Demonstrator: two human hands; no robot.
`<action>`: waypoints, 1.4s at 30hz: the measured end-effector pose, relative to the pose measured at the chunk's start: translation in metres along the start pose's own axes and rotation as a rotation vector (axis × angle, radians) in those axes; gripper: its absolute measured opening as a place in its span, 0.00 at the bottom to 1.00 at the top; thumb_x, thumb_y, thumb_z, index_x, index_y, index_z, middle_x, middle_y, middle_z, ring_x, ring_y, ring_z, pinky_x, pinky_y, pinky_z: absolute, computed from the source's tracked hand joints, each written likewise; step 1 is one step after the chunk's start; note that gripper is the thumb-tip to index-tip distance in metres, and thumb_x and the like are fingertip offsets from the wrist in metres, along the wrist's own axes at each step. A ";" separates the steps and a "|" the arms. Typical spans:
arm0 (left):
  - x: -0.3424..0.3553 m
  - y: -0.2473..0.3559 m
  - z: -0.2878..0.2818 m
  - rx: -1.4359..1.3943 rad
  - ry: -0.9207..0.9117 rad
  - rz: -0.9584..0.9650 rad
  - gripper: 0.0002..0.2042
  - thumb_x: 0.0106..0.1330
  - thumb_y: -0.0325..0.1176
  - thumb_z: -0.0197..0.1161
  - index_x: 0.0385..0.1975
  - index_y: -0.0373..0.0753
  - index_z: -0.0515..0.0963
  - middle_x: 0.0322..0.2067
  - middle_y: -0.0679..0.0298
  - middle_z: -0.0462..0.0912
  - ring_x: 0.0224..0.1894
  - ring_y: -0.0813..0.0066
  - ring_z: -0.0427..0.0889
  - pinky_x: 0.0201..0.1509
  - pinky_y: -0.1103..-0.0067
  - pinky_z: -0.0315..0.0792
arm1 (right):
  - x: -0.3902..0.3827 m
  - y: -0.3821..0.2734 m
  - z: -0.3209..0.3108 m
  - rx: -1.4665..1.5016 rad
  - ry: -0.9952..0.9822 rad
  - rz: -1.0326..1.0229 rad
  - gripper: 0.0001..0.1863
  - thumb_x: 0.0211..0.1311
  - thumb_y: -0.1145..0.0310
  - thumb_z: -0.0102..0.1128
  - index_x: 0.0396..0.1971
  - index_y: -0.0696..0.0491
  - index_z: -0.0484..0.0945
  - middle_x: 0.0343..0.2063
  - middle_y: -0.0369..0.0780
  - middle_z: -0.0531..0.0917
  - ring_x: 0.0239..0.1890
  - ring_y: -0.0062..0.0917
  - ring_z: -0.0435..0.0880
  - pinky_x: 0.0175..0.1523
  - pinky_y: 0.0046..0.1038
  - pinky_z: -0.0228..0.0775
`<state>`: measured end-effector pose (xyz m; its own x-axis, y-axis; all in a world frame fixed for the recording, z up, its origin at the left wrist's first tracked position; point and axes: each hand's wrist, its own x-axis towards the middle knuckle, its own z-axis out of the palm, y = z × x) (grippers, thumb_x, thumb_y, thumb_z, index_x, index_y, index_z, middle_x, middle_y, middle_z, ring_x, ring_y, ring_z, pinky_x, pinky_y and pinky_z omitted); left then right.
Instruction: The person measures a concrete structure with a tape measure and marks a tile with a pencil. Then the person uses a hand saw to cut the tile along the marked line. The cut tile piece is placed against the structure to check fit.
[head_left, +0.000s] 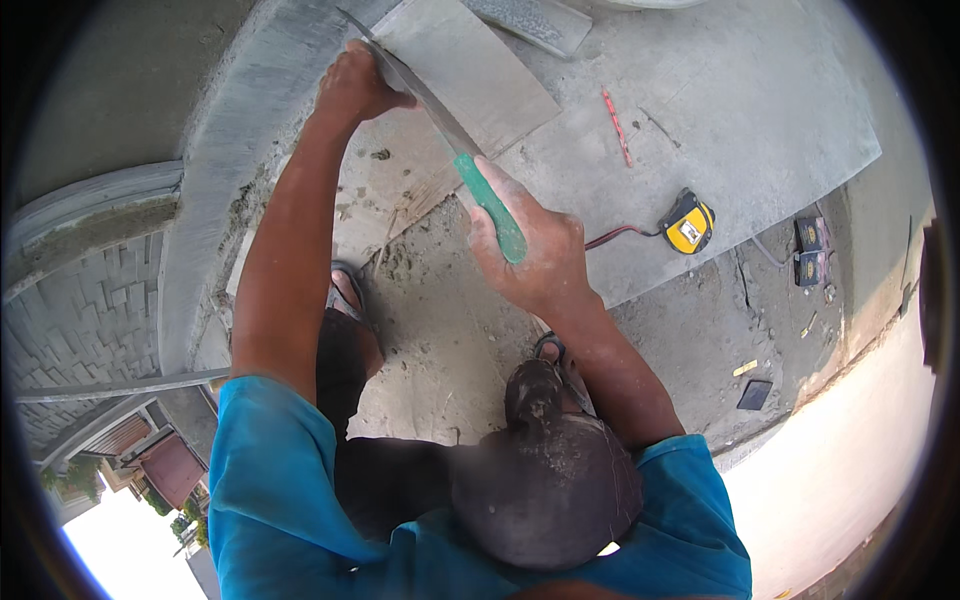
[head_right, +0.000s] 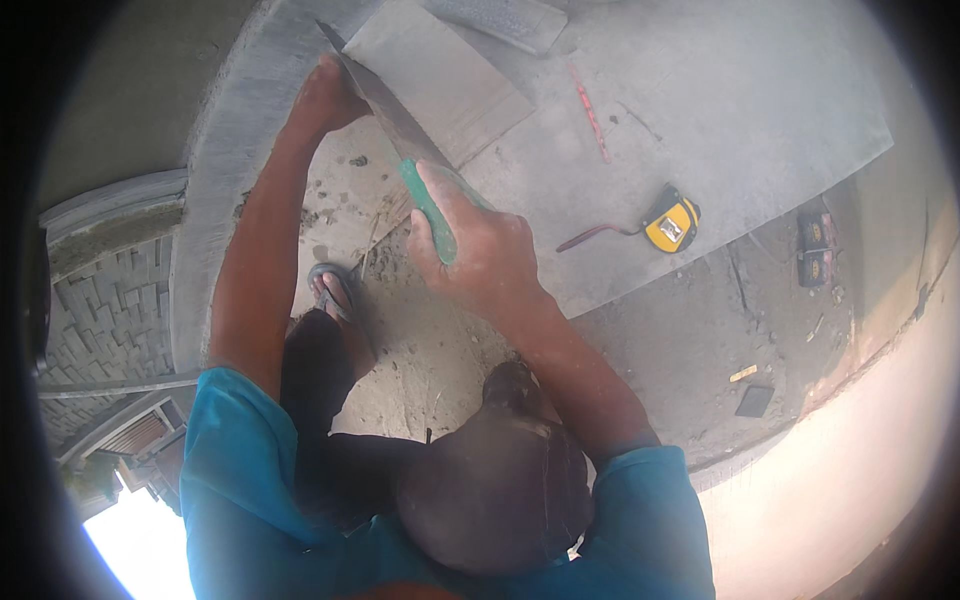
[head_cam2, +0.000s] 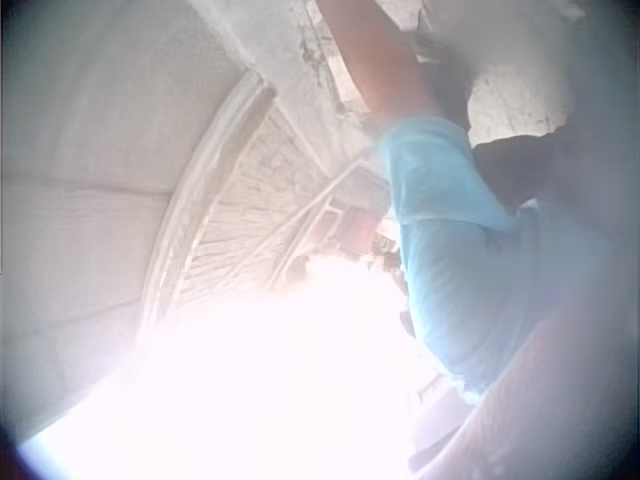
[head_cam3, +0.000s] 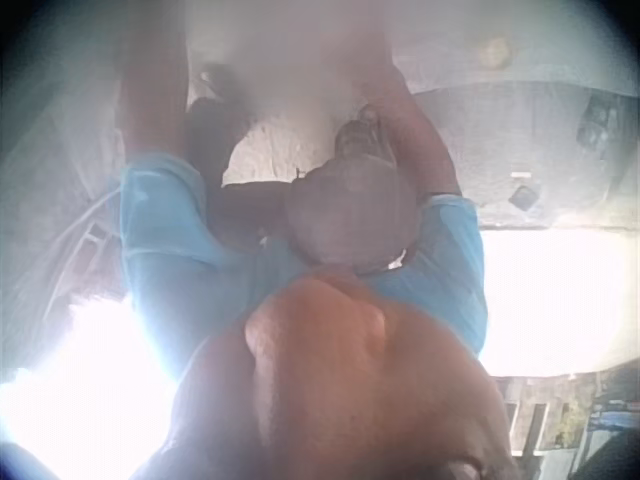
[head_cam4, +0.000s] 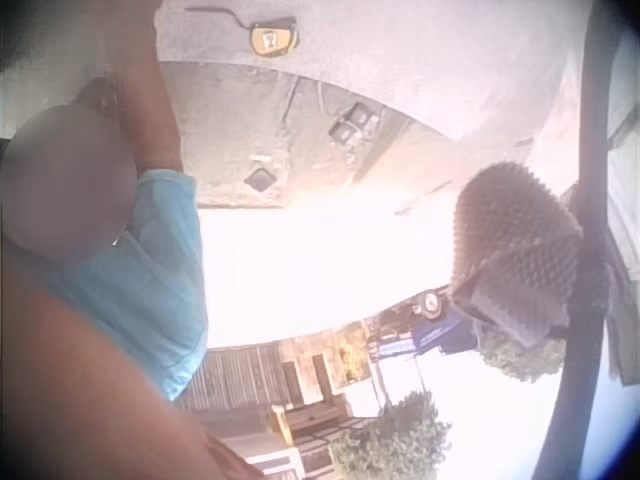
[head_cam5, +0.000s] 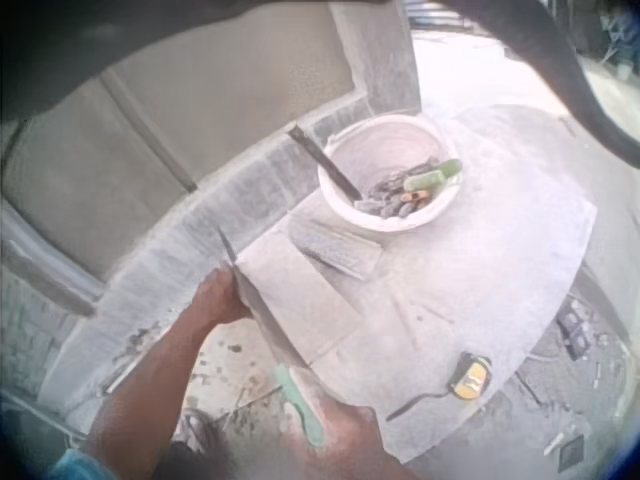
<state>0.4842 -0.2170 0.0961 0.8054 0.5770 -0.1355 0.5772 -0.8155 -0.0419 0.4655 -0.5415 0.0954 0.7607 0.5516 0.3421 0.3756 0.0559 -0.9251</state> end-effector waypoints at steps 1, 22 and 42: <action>-0.013 0.025 -0.014 0.034 0.029 -0.026 0.52 0.29 0.51 0.90 0.53 0.25 0.71 0.49 0.43 0.84 0.56 0.47 0.83 0.60 0.64 0.78 | 0.008 0.004 -0.003 -0.018 0.008 -0.016 0.24 0.62 0.68 0.64 0.58 0.59 0.78 0.30 0.49 0.88 0.25 0.39 0.89 0.32 0.34 0.82; -0.040 0.016 -0.018 -0.151 -0.213 0.063 0.39 0.51 0.51 0.79 0.53 0.30 0.68 0.52 0.43 0.80 0.59 0.46 0.79 0.65 0.64 0.72 | -0.022 0.000 -0.035 0.024 -0.391 0.187 0.37 0.67 0.61 0.64 0.72 0.57 0.63 0.47 0.54 0.86 0.42 0.46 0.89 0.46 0.38 0.81; 0.025 -0.012 0.014 -0.817 -0.526 -0.319 0.47 0.61 0.74 0.59 0.53 0.25 0.79 0.50 0.41 0.83 0.54 0.51 0.83 0.56 0.63 0.75 | 0.013 -0.016 -0.030 -0.256 -0.659 0.190 0.46 0.64 0.63 0.71 0.74 0.60 0.53 0.41 0.54 0.85 0.38 0.50 0.88 0.42 0.41 0.82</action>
<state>0.4953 -0.1933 0.0793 0.5508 0.5089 -0.6615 0.8282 -0.2348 0.5089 0.4854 -0.5606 0.1199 0.3791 0.9230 -0.0652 0.4424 -0.2427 -0.8634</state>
